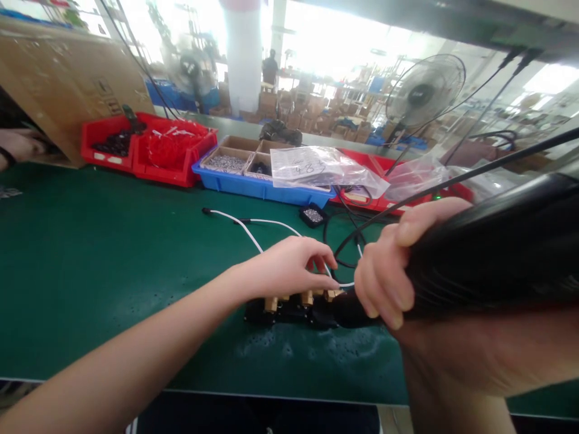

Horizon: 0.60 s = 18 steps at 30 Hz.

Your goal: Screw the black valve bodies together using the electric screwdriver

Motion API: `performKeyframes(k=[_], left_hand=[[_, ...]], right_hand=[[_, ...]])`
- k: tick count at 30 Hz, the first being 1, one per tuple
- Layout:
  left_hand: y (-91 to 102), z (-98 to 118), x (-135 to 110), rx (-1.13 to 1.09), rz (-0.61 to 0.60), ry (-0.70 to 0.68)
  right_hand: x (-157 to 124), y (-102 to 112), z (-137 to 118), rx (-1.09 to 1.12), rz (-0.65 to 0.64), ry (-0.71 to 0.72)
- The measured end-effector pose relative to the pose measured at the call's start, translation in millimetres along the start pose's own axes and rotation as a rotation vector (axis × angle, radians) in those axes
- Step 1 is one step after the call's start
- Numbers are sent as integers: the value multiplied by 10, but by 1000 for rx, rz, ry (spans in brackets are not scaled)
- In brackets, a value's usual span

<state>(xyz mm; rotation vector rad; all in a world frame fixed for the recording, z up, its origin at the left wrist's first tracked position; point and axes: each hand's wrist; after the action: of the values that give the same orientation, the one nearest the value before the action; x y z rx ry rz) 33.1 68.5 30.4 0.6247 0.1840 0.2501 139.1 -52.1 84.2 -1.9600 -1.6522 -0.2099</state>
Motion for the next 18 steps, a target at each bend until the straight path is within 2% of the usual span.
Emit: performKeyframes(k=[2,5,9,18], left_hand=[[0,-11,-129,157,87,-3],[-55,-40,-257,180,117,22],[-117,-61,-286,89,145,-15],[-126,-89,-338,-35,129,-104]], right_hand=[[20,-6,7,-81,-88,70],[63,-16,-6,-113,-199,32],[101,-78,-16,-110,-64,4],[95,-103,-20,-125,-50,27]])
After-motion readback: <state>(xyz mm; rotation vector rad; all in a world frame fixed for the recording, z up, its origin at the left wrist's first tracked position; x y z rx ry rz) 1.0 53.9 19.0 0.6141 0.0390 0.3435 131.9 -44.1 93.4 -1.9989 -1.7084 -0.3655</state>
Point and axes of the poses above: each hand's wrist, its own x-axis towards the middle knuckle, its own y-axis out of the back of the hand, z = x × y, and after that the axes turned 6 degrees about -z, right-handed
